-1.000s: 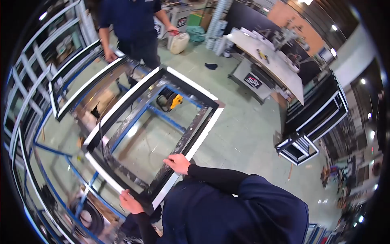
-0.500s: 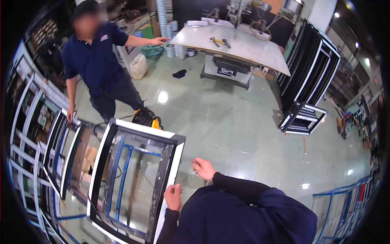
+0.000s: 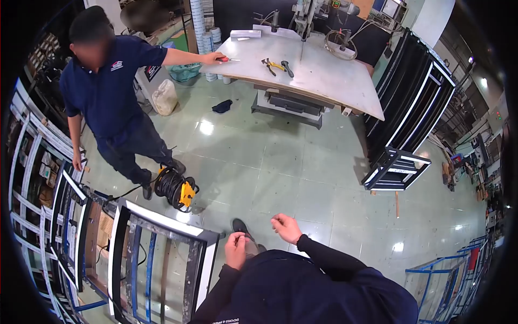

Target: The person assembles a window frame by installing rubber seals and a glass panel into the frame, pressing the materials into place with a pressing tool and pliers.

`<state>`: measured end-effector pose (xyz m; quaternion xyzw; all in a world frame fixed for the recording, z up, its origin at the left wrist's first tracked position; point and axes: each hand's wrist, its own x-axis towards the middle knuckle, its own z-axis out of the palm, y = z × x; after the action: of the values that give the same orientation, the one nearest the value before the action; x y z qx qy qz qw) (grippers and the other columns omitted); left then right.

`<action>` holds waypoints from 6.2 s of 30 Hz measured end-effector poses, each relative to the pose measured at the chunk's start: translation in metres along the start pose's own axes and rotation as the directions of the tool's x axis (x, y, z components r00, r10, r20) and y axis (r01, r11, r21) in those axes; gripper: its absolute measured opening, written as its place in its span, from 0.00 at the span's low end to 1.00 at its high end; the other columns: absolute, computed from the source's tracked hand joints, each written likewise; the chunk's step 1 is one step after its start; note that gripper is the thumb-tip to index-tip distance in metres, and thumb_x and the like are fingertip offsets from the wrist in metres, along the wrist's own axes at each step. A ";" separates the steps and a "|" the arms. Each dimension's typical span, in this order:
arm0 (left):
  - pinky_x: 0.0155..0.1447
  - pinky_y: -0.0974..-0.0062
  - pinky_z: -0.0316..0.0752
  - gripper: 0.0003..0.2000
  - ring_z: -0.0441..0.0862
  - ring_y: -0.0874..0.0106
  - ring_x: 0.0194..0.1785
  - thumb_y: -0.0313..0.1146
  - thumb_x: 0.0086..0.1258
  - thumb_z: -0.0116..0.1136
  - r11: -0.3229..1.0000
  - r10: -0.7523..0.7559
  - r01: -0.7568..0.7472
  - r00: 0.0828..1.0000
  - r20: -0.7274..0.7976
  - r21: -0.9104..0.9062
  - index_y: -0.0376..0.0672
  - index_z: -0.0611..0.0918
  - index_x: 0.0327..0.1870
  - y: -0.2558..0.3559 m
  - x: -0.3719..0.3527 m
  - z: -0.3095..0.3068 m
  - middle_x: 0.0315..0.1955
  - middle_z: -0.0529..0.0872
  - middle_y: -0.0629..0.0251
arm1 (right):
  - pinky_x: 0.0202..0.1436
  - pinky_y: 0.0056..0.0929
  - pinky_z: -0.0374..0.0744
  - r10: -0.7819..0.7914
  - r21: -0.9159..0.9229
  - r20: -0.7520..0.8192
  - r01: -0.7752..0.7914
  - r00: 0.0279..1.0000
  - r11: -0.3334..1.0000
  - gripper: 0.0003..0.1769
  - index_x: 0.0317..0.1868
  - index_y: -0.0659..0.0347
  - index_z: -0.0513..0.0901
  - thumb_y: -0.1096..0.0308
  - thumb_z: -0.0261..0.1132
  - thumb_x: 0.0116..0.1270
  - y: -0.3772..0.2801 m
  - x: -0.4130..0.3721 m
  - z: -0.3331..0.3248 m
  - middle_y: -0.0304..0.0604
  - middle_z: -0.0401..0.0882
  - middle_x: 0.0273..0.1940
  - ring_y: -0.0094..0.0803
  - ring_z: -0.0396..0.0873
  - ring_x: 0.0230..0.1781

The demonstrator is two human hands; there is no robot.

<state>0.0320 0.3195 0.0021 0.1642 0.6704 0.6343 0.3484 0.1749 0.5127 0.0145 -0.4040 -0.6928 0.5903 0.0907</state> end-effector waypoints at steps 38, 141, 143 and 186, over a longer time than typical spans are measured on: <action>0.62 0.58 0.79 0.27 0.85 0.53 0.59 0.53 0.64 0.70 0.869 -0.275 0.405 0.873 -0.402 0.285 0.40 0.85 0.55 0.013 0.311 0.108 0.52 0.88 0.49 | 0.57 0.48 0.80 -0.491 -0.744 0.089 0.385 0.867 0.546 0.26 0.66 0.67 0.78 0.57 0.54 0.77 -0.162 0.898 -0.292 0.62 0.84 0.59 0.54 0.85 0.54; 0.50 0.73 0.81 0.15 0.84 0.77 0.40 0.39 0.87 0.49 0.869 -0.213 -0.051 0.859 -0.465 -0.492 0.40 0.80 0.62 -0.011 -0.427 -0.699 0.35 0.85 0.73 | 0.48 0.47 0.88 0.307 0.248 0.570 -0.516 0.762 0.820 0.08 0.53 0.56 0.78 0.68 0.62 0.78 -0.051 -0.253 0.441 0.41 0.81 0.40 0.37 0.83 0.42; 0.56 0.73 0.82 0.14 0.84 0.75 0.43 0.39 0.87 0.48 0.836 -0.186 -0.070 0.898 -0.400 -0.544 0.41 0.80 0.61 -0.009 -0.427 -0.693 0.38 0.85 0.71 | 0.49 0.46 0.86 0.330 0.221 0.561 -0.522 0.759 0.824 0.09 0.55 0.57 0.77 0.68 0.63 0.78 -0.053 -0.252 0.442 0.41 0.81 0.40 0.38 0.83 0.43; 0.84 0.47 0.43 0.08 0.53 0.53 0.83 0.37 0.65 0.69 0.397 0.331 0.802 0.328 -0.884 0.446 0.51 0.91 0.42 -0.081 -0.363 -0.728 0.76 0.68 0.56 | 0.54 0.26 0.81 -0.450 0.446 0.882 0.063 0.141 0.893 0.19 0.55 0.63 0.78 0.73 0.74 0.68 -0.319 -0.256 0.792 0.37 0.84 0.48 0.23 0.83 0.47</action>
<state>-0.1860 -0.4679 -0.0165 -0.1897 0.9720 0.0786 -0.1146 -0.2791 -0.2406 0.1620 0.2083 -0.5494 0.7825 -0.2064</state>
